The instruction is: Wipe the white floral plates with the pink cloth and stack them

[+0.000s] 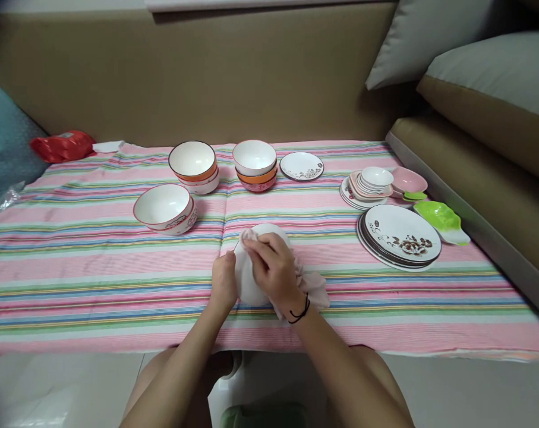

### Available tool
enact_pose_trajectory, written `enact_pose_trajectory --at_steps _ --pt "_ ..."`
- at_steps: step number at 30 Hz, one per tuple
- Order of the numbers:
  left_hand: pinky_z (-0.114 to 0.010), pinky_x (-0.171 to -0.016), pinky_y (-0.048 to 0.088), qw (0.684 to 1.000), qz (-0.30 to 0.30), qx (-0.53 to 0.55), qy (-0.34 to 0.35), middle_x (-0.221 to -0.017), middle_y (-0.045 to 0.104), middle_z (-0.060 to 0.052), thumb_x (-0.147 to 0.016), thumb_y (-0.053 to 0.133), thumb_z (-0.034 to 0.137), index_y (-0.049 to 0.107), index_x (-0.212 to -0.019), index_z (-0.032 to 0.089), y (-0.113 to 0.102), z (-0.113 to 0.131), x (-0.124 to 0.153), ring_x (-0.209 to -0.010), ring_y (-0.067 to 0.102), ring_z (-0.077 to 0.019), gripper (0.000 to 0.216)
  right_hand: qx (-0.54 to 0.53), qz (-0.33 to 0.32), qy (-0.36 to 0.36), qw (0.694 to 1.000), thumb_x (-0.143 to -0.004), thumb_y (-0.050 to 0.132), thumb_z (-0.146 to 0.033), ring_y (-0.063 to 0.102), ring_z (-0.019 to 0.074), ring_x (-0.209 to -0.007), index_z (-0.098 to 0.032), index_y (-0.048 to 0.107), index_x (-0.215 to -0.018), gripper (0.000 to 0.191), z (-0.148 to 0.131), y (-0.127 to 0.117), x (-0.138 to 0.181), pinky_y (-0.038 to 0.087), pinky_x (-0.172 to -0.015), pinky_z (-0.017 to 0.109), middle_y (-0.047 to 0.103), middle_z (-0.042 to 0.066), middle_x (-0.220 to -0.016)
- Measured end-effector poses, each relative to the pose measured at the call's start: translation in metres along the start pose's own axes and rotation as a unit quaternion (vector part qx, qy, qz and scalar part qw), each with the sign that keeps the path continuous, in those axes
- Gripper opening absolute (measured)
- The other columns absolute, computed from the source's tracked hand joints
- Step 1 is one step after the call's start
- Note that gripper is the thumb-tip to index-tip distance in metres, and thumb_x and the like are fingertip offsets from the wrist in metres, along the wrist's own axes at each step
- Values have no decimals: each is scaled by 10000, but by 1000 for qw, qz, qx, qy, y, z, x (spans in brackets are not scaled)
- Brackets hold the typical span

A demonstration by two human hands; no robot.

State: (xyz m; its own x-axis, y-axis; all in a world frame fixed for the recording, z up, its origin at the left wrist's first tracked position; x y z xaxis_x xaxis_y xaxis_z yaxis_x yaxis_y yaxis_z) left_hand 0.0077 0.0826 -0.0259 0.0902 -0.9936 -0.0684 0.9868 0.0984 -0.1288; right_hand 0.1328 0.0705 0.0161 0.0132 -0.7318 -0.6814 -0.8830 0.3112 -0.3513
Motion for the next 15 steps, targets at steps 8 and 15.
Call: enact_pose_trajectory --at_steps 8,15 --pt "-283 -485 219 999 -23 -24 24 -485 327 22 -799 417 611 352 -502 217 4 7 -2 -492 268 -117 498 69 29 -14 997 -916 483 -160 575 188 -851 -235 664 -1066 247 9 -7 -1 506 -742 354 583 61 -890" --pt "-292 -495 198 999 -35 -11 31 -483 302 15 -785 447 599 323 -486 224 5 10 2 -488 266 -125 496 62 82 79 992 -932 485 -215 590 180 -861 -217 673 -1030 212 31 -22 -8 507 -750 349 603 49 -908"
Point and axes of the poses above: each hand's wrist, its own x-axis away from the middle knuckle, its own y-axis out of the palm, z = x × y, the point moved 7 cm from there along -x, towards the middle knuckle
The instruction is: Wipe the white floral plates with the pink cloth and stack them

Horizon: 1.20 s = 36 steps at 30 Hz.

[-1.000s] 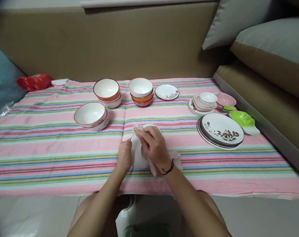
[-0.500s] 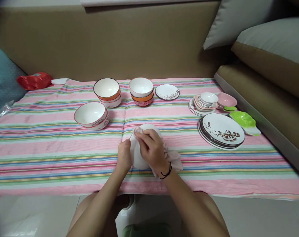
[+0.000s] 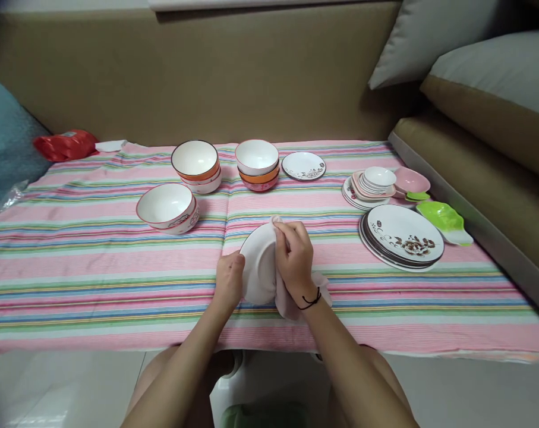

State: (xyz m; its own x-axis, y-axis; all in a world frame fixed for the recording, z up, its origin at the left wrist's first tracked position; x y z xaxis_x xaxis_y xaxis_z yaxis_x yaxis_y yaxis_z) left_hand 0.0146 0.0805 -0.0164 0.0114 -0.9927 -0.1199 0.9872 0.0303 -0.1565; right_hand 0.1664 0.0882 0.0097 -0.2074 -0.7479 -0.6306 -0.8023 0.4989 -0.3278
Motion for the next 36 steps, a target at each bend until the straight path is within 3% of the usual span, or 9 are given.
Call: enact_pose_trajectory --at_steps 4,8,13,20,22,25,30,33,36 --pt "-293 -500 212 1000 -4 6 -10 -499 346 8 -791 435 619 372 -505 213 0 -2 1 -501 294 -129 500 -15 -20 -33 999 -928 487 -197 576 178 -846 -241 673 -1060 232 -12 2 5 499 -736 347 579 46 -896" --pt "-284 -489 245 999 26 29 -19 -489 363 9 -788 431 661 364 -491 211 -3 -9 -2 -498 310 -125 543 -30 -83 -122 989 -902 513 -138 546 180 -827 -279 648 -1157 322 -33 11 20 481 -708 341 554 45 -882" --pt "-277 -490 284 992 58 83 -75 -523 410 0 -755 438 726 435 -525 199 -5 -24 -4 -523 356 -132 575 -18 -133 -172 976 -892 524 -132 539 186 -821 -313 617 -1236 400 -41 21 31 474 -699 346 560 45 -872" --pt "-283 -472 208 998 26 33 -51 -496 258 35 -762 438 700 281 -492 224 -3 -14 -5 -497 237 -104 569 -20 -20 -3 1000 -924 505 -224 552 159 -789 -242 686 -1126 272 2 6 5 485 -708 325 546 38 -863" --pt "-282 -475 214 998 25 35 -52 -498 258 35 -775 461 664 277 -489 222 -3 -14 -5 -497 243 -105 558 -24 -9 59 998 -920 511 -268 579 168 -818 -222 702 -1089 258 19 2 2 496 -759 345 587 42 -872" --pt "-272 -476 252 990 48 82 -106 -493 325 33 -761 534 626 354 -493 207 -4 -25 -4 -492 305 -108 529 -30 -24 128 991 -904 525 -326 600 194 -887 -205 715 -1047 267 39 3 5 497 -828 384 637 62 -926" --pt "-269 -529 377 945 117 218 -215 -560 554 1 -719 627 588 623 -681 135 -7 -58 -4 -528 490 -140 456 3 -70 162 984 -900 514 -361 600 212 -867 -200 711 -1058 300 54 13 18 494 -796 396 642 73 -922" --pt "-278 -643 453 911 158 307 -225 -740 680 -38 -697 683 514 682 -853 117 -9 -74 -6 -664 605 -174 426 14 -94 171 981 -895 513 -351 595 215 -852 -205 720 -1028 286 58 17 21 488 -778 396 641 69 -900" --pt "-307 -749 487 869 189 389 -239 -865 714 -69 -708 683 466 683 -958 112 -9 -86 -8 -774 653 -208 434 29 -86 172 981 -889 516 -347 583 210 -805 -200 726 -1014 285 58 11 19 483 -743 386 628 62 -854"
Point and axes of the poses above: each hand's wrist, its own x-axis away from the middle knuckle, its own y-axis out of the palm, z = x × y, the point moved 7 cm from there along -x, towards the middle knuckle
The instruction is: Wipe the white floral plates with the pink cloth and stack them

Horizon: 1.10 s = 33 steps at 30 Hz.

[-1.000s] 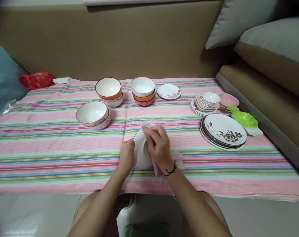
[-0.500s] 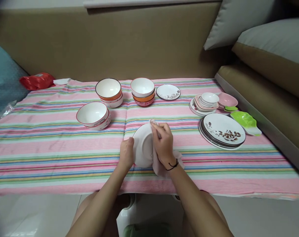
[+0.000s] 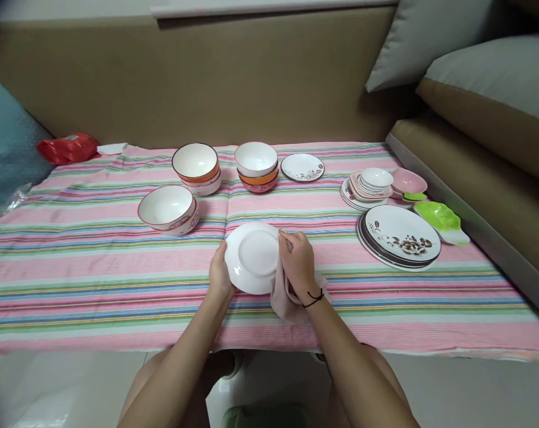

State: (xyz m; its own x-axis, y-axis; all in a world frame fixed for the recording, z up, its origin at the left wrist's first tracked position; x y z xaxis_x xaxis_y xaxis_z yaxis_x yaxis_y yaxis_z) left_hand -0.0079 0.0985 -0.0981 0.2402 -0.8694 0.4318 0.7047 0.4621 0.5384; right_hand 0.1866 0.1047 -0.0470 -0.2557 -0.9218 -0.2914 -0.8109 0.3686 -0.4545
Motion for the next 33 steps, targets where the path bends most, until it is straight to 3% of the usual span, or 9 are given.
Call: enact_pose_trajectory --at_steps 6,12,17,20,23,26,29,31,33 --pt "-327 -891 487 992 34 119 -22 -925 731 -74 -885 472 374 694 -992 125 8 7 -1 -889 671 -218 351 12 38 -40 998 -918 485 -351 560 190 -731 -184 700 -1090 322 -20 -19 4 471 -662 347 567 42 -780" --pt "-335 -955 469 988 57 140 -34 -1019 724 -94 -931 370 398 666 -1115 105 13 9 -4 -1018 649 -238 456 20 32 -198 980 -940 478 -220 534 162 -703 -196 667 -1128 268 -62 -15 30 454 -625 305 536 44 -786" --pt "-375 -964 466 988 29 128 -83 -976 726 -113 -932 334 450 657 -1132 88 18 5 -7 -1008 653 -267 525 71 -21 -281 957 -907 535 -168 511 157 -691 -170 674 -1116 251 -76 -5 43 441 -622 299 555 49 -756" --pt "-372 -967 461 990 11 122 -68 -976 728 -99 -922 375 445 664 -1120 111 20 13 -8 -1015 649 -263 484 54 0 -273 960 -920 520 -181 516 152 -706 -180 666 -1137 262 -69 -15 32 448 -627 293 554 50 -783" --pt "-354 -899 487 995 -29 75 -57 -906 734 -82 -876 487 416 697 -1027 127 22 21 -6 -939 665 -257 387 31 45 -234 971 -936 494 -211 521 147 -710 -214 659 -1155 274 -55 -29 16 460 -636 295 535 38 -802" --pt "-307 -716 501 993 -100 -54 -43 -759 716 -58 -785 625 431 719 -880 127 25 26 1 -734 660 -229 332 38 63 -221 972 -939 483 -227 512 148 -689 -217 672 -1129 268 -48 -33 9 449 -616 295 520 28 -775" --pt "-263 -545 423 964 -167 -205 -36 -599 648 -25 -728 688 480 694 -701 127 27 25 14 -544 574 -170 355 32 33 -221 974 -944 473 -218 512 147 -690 -214 665 -1133 270 -50 -24 11 447 -620 295 521 28 -779" --pt "-261 -537 402 945 -204 -253 -42 -580 629 -21 -741 670 506 679 -672 126 28 20 20 -528 548 -159 386 27 2 -234 972 -947 465 -202 514 149 -710 -212 655 -1147 276 -57 -14 18 448 -638 296 524 31 -791" --pt "-267 -558 407 942 -204 -262 -40 -584 625 -19 -748 658 529 671 -678 128 26 18 21 -544 547 -160 407 35 -24 -257 965 -950 458 -193 506 155 -726 -203 650 -1150 277 -67 -4 26 439 -644 299 521 35 -786"
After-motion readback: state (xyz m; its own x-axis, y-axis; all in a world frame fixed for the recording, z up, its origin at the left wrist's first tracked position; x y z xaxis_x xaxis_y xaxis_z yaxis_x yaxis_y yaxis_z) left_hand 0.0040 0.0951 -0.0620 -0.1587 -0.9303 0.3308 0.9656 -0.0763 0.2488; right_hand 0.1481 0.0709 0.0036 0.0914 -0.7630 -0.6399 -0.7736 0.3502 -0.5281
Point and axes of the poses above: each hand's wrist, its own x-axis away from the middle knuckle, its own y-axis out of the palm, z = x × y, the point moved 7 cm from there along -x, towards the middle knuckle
